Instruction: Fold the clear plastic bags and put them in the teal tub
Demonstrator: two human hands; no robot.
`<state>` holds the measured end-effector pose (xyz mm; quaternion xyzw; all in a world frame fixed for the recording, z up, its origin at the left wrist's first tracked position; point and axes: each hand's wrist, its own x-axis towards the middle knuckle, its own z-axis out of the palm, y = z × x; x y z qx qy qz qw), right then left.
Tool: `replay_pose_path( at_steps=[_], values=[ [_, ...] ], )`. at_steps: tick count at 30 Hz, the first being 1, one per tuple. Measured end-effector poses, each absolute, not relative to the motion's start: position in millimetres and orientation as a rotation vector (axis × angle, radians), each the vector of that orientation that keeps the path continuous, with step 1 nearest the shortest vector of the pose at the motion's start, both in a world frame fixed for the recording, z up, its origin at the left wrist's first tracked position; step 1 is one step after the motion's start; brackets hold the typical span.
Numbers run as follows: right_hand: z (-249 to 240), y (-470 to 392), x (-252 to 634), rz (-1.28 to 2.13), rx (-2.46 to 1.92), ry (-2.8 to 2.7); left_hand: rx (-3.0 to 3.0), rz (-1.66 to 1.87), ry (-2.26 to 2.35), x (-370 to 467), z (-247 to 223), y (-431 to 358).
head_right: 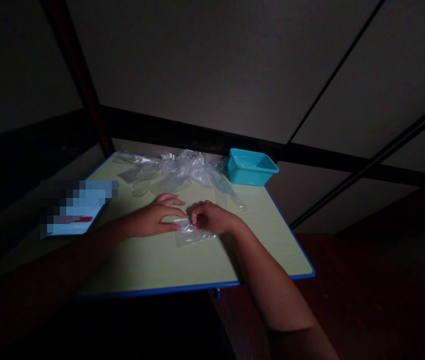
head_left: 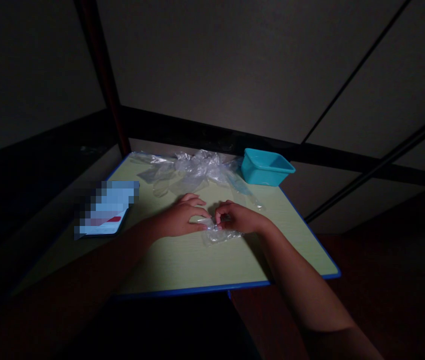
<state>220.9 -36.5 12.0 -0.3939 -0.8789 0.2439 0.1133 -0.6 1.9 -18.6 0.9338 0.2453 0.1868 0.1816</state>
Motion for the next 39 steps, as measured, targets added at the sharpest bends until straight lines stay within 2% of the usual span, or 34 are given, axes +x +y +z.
replay_pose_path(
  at_steps=[8, 28, 34, 36, 39],
  values=[
    [7, -39, 215, 0.606, -1.247, -2.548, 2.598, 0.763, 0.755, 3, -18, -1],
    [1, -38, 214, 0.526, -1.279, -2.435, 2.554, 0.701, 0.753, 9, -19, -1],
    [11, -33, 219, 0.335, -1.373, -2.109, 2.554, 0.720, 0.769, 9, -19, -1],
    [14, -32, 222, 0.367, -1.455, -2.015, 2.554, 0.728, 0.779, 9, -20, -1],
    [18, -34, 226, 0.608, -1.518, -2.023, 2.560, 0.741, 0.783, 8, -21, 0]
  ],
)
